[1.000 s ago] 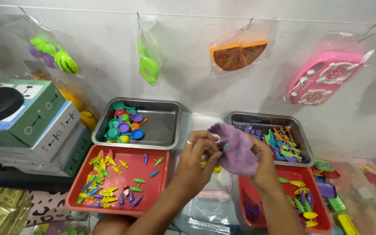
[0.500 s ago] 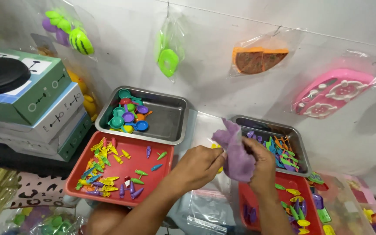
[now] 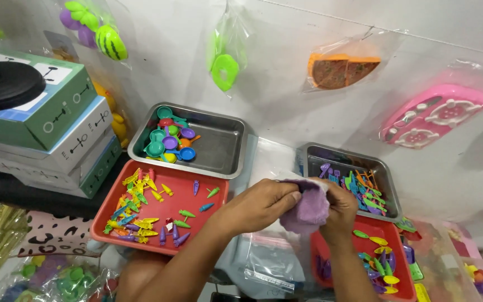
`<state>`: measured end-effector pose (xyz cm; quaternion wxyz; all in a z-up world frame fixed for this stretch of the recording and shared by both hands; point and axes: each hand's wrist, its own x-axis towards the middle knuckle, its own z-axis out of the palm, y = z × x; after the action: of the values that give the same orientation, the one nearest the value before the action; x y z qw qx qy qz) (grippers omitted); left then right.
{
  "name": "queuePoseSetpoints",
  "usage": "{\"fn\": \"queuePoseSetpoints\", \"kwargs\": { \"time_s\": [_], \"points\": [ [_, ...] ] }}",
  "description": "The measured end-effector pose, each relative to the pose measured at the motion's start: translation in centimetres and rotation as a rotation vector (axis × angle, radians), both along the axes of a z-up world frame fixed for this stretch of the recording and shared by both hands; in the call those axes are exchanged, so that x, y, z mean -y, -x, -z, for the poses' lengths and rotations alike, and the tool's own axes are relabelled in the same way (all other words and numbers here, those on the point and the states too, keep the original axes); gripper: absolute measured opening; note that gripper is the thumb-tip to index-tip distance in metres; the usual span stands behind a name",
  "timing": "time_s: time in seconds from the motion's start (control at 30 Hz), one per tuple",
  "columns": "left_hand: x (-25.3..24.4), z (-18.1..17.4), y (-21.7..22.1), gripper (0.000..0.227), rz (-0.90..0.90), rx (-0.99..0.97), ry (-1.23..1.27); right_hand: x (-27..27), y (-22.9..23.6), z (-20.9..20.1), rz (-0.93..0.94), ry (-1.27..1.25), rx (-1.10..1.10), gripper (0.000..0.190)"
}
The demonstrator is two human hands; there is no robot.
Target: The person wipes small plastic toys, including a blue fork and a yellow toy, with a purple cloth. They then place the cleaned items into a clear plastic bag. The person also handles a yellow plastic container and a green plastic spoon, placing them into the bag.
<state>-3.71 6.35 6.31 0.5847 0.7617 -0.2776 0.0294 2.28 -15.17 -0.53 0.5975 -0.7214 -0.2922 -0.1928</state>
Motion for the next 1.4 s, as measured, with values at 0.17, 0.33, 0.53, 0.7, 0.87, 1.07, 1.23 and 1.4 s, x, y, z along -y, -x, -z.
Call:
{"fn": "queuePoseSetpoints", "kwargs": {
  "time_s": [0.17,0.33,0.53,0.7,0.87,1.07,1.23,1.4],
  "points": [
    [0.7,1.8,0.0,0.025,-0.143,0.266,-0.007,0.0,0.1,0.4,-0.063,-0.078,-0.144,0.019],
    [1.4,2.8,0.3,0.015,-0.309,0.281,-0.161,0.4,-0.5,0.7,-0.144,-0.196,-0.34,0.033],
    [1.2,2.5,-0.1,0.023,-0.258,0.185,-0.164,0.7,0.2,-0.9,-0.05,0.028,-0.078,0.025],
    [1.6,0.1,0.6,0.024,-0.243,0.198,0.016,0.7,0.8,-0.9,0.109,0.187,0.023,0.01],
    [3.3,2.4,-0.4,0.023,-0.338,0.237,0.018,1.6,0.2,-1.1,0.031,0.123,-0.063,0.014],
    [3.3,1.4,0.7,0.035,-0.342,0.115,-0.17,1.6,-0.5,-0.8,-0.101,0.019,-0.189,0.02],
    [2.8,1.8,0.4,0.035,-0.158,-0.047,-0.113,2.0,-0.5,0.1,-0.191,-0.058,-0.304,0.025],
    [2.9,2.2,1.6,0.028,0.008,-0.209,0.076,3.3,-0.6,-0.2,-0.274,-0.063,-0.451,0.031]
  ]
}}
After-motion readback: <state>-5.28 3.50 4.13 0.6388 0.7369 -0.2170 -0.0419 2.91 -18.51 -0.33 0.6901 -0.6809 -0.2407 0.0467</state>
